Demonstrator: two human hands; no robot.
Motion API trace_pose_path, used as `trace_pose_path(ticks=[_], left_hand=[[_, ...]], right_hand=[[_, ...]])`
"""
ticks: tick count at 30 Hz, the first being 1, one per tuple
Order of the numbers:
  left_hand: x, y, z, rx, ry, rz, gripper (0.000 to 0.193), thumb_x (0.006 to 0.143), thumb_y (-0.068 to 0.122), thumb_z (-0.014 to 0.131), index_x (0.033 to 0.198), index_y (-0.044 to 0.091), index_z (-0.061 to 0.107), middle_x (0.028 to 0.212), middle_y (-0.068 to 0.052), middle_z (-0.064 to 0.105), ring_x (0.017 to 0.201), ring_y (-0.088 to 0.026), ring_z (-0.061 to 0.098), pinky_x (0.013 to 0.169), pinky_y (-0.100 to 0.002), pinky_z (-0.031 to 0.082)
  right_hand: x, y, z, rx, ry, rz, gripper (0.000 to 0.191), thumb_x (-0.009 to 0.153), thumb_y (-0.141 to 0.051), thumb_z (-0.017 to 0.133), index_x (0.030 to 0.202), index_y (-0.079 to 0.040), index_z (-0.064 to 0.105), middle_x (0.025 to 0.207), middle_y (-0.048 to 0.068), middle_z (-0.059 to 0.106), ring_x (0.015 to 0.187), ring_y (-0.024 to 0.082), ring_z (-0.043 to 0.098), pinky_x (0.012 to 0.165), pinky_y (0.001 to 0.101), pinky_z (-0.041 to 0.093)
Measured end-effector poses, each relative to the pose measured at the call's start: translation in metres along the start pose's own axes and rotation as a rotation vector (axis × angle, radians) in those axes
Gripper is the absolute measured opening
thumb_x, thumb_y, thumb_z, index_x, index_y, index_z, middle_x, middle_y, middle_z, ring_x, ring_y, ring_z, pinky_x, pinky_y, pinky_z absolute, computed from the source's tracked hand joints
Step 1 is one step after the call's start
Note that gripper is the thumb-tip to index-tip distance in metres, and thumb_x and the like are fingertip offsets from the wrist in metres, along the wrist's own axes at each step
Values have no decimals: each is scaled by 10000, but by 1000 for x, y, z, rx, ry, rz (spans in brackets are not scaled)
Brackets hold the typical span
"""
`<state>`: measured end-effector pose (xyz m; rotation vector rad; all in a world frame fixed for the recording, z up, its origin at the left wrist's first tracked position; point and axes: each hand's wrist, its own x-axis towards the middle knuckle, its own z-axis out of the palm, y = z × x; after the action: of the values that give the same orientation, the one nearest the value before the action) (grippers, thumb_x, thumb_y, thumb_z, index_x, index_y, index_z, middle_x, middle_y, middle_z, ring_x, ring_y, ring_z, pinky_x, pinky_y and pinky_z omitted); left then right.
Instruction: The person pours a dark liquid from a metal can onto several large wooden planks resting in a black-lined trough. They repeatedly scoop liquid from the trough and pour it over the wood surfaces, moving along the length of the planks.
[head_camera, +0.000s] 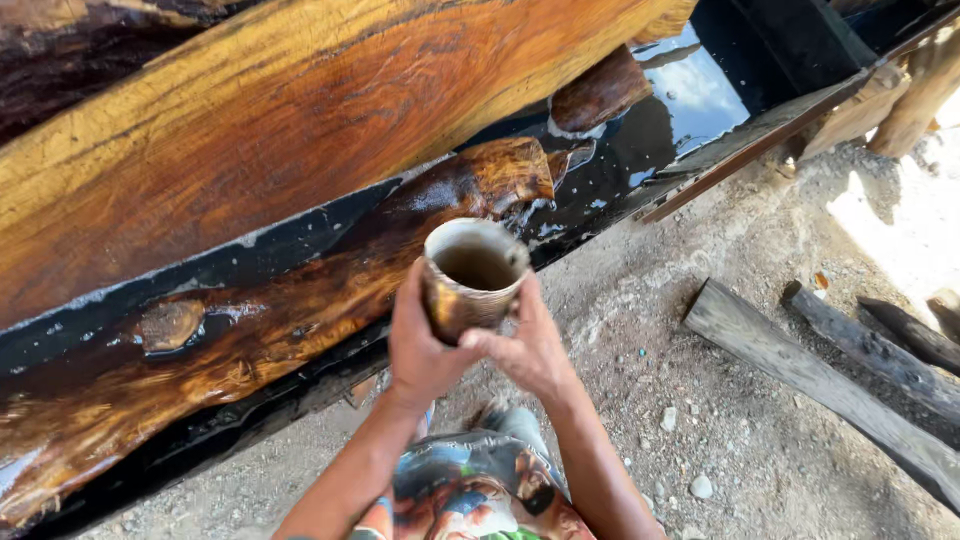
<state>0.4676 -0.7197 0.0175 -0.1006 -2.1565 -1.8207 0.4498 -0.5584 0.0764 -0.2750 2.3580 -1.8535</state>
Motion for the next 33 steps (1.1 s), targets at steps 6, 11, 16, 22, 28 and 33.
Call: trace_pose_path(ticks=[6,11,16,22,28,33], left_hand=[[18,1,57,97,-119,58,1078,685,383,879,1534,-23,353,1452,-262,542,1339,-401,553,1122,-449,449],[51,-36,91,397,-169,139,853,783,451,873,1422,16,512,1426,-226,567,1325,-418,540,1109,-488,414],[66,-68,119,810,155,-152,720,816,436,808,1378,43,590,1384,-180,581,1316,-378,512,1104,-516,402],[66,-73,148,1060,344,-283,676,881,427,801,1395,35,605,1433,-192,567,1355,-405,486,1106,-535,396],[74,-73,146,1110,393,-268,478,922,372,792,1281,68,704,1418,-145,606,1355,-384,534,1110,-516,435],[71,-77,143,1056,441,-299,400,898,321,792,1206,74,731,1368,-132,641,1314,-358,569,1068,-511,456]], right_hand=[[18,22,-63,-8,111,29,1114,626,-447,958,1492,-12,408,1419,163,617,1330,286,588,1135,439,472],[83,48,-185,-594,70,9,1176,549,-454,974,1492,-47,402,1377,191,624,1304,324,607,1097,464,495],[201,86,-328,-1225,-43,-95,1139,557,-508,973,1467,-59,457,1310,203,629,1235,378,570,1016,539,466],[300,132,-387,-1584,-381,-31,1014,584,-516,949,1414,-157,489,1343,105,623,1294,340,546,1022,518,430],[342,163,-363,-1730,-628,-98,1050,583,-517,942,1439,-153,457,1397,127,588,1330,365,516,1044,538,421],[338,185,-337,-1636,-747,-222,1068,595,-484,913,1488,-146,434,1389,147,590,1305,377,529,1065,519,422]])
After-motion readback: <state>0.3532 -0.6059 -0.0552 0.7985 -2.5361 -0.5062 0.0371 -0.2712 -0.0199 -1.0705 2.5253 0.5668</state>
